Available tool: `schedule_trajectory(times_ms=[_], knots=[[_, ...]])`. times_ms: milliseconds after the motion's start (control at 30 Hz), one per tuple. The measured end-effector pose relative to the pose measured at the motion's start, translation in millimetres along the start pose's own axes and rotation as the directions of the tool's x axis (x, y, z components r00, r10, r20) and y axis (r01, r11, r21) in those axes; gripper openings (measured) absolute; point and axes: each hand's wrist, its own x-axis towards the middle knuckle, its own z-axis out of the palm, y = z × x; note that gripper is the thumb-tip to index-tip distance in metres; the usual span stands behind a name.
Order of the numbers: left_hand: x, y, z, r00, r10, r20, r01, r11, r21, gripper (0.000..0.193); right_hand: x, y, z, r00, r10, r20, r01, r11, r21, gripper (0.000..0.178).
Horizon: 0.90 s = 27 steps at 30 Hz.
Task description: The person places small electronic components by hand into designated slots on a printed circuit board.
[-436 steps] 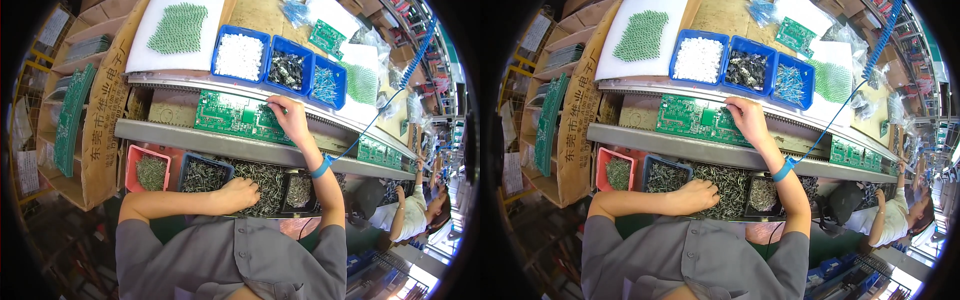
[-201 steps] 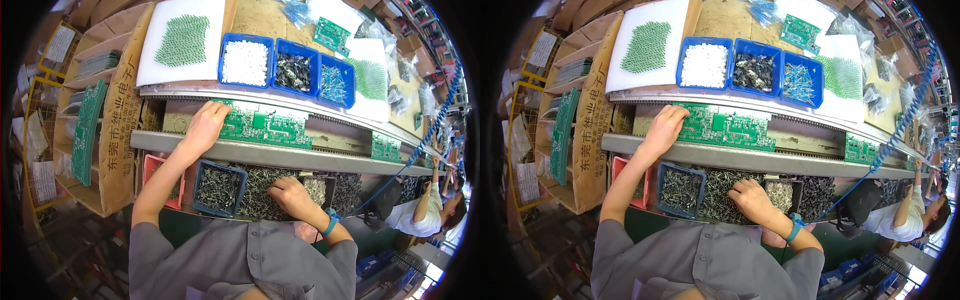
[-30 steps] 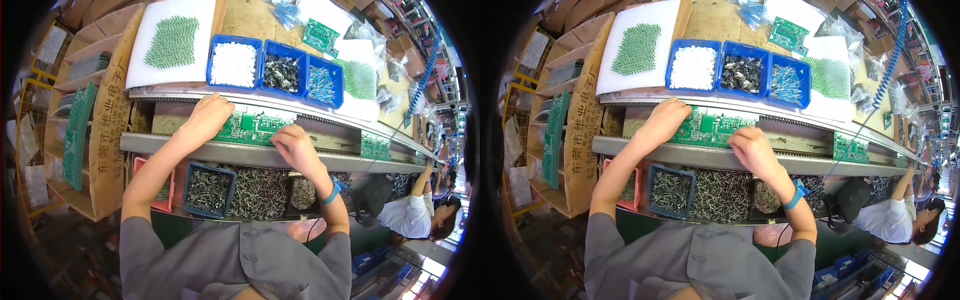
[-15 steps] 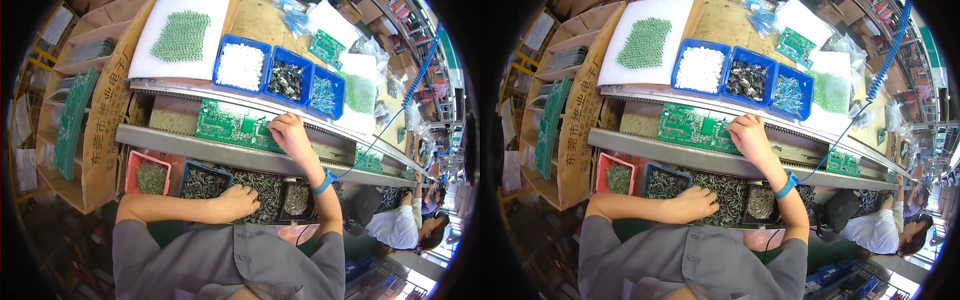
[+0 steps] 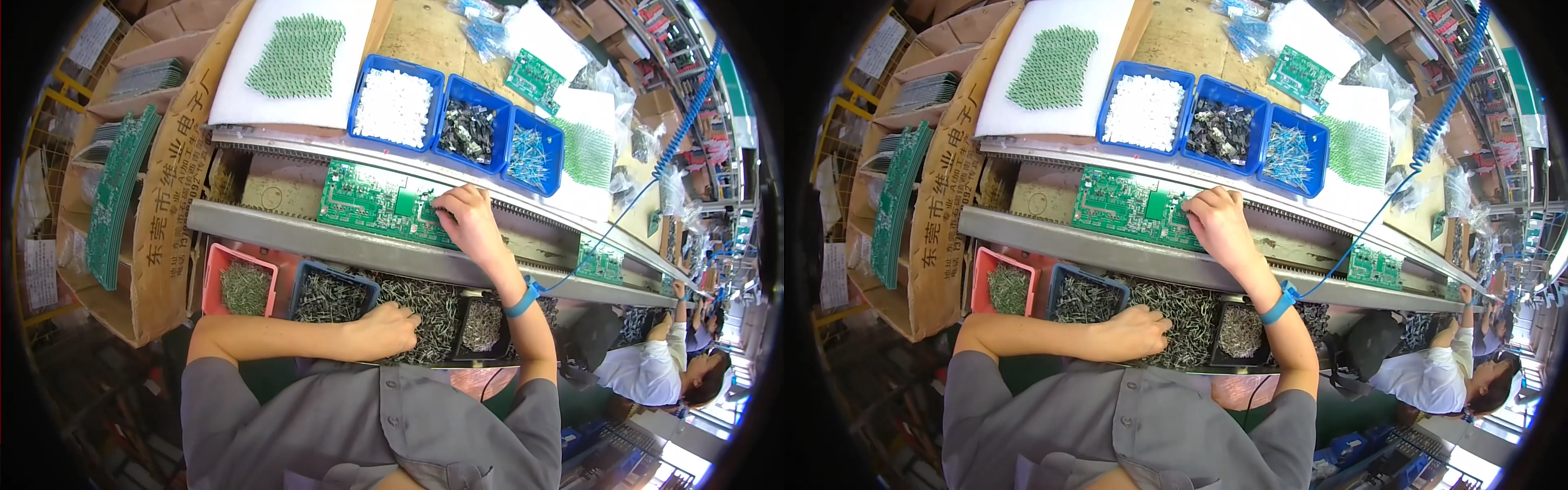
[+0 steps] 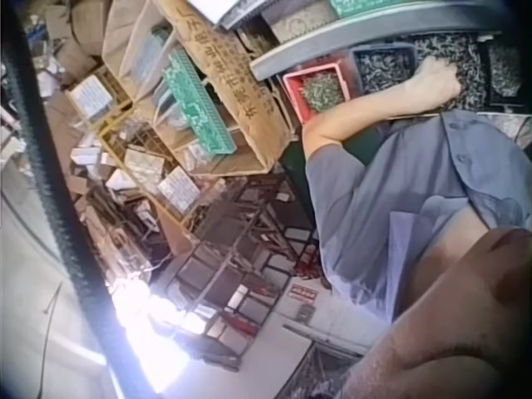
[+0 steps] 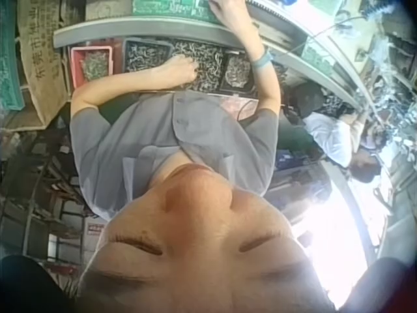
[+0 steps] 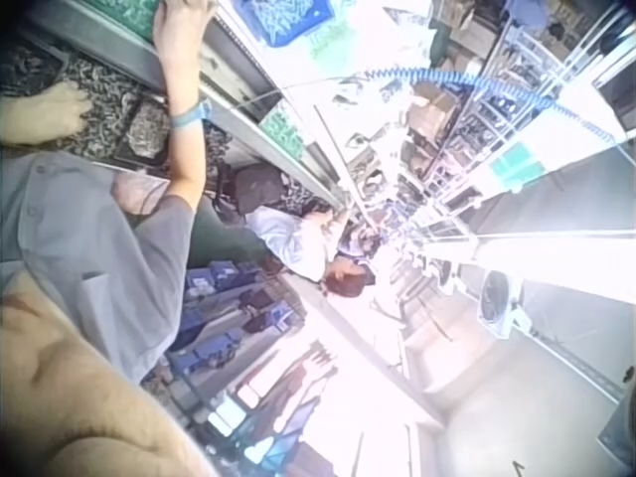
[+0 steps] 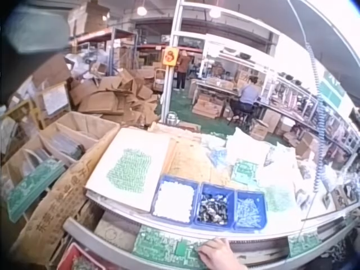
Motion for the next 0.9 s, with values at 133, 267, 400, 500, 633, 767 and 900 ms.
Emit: schedule_trajectory(times_ms=[133,267,400,500,633,767,900], knots=[[0,-1,0,0.998,0.022,-0.060,-0.024,0.999,-0.030,0.009,0,-3,-2,0.999,0.039,-0.028,-0.040,0.999,-0.025,0.014],[0,1,-3,0.997,0.010,-0.082,-0.017,0.995,-0.094,0.005,0,-2,-2,0.998,0.053,-0.031,-0.054,0.998,-0.029,0.013],[0,4,-3,0.996,-0.004,-0.086,-0.008,0.990,-0.142,0.008,2,2,-2,0.998,0.067,0.017,-0.066,0.998,-0.016,0.018],[-2,4,-5,0.994,0.025,-0.109,-0.045,0.980,-0.192,0.009,-3,-18,-10,0.998,0.057,-0.024,-0.059,0.993,-0.098,0.026],[-10,-11,-31,0.988,-0.075,-0.136,0.028,0.947,-0.319,0.015,-27,-54,-31,0.988,0.038,0.153,-0.057,0.991,0.124,0.019],[-17,-46,-49,0.890,-0.304,-0.340,0.107,0.865,-0.491,0.012,-72,-85,-26,0.904,-0.092,0.418,-0.019,0.967,0.256,0.014],[-24,-87,-67,0.800,-0.412,-0.437,0.233,0.884,-0.406,0.010,-108,-104,-2,0.884,-0.060,0.463,0.012,0.994,0.106,0.010]])
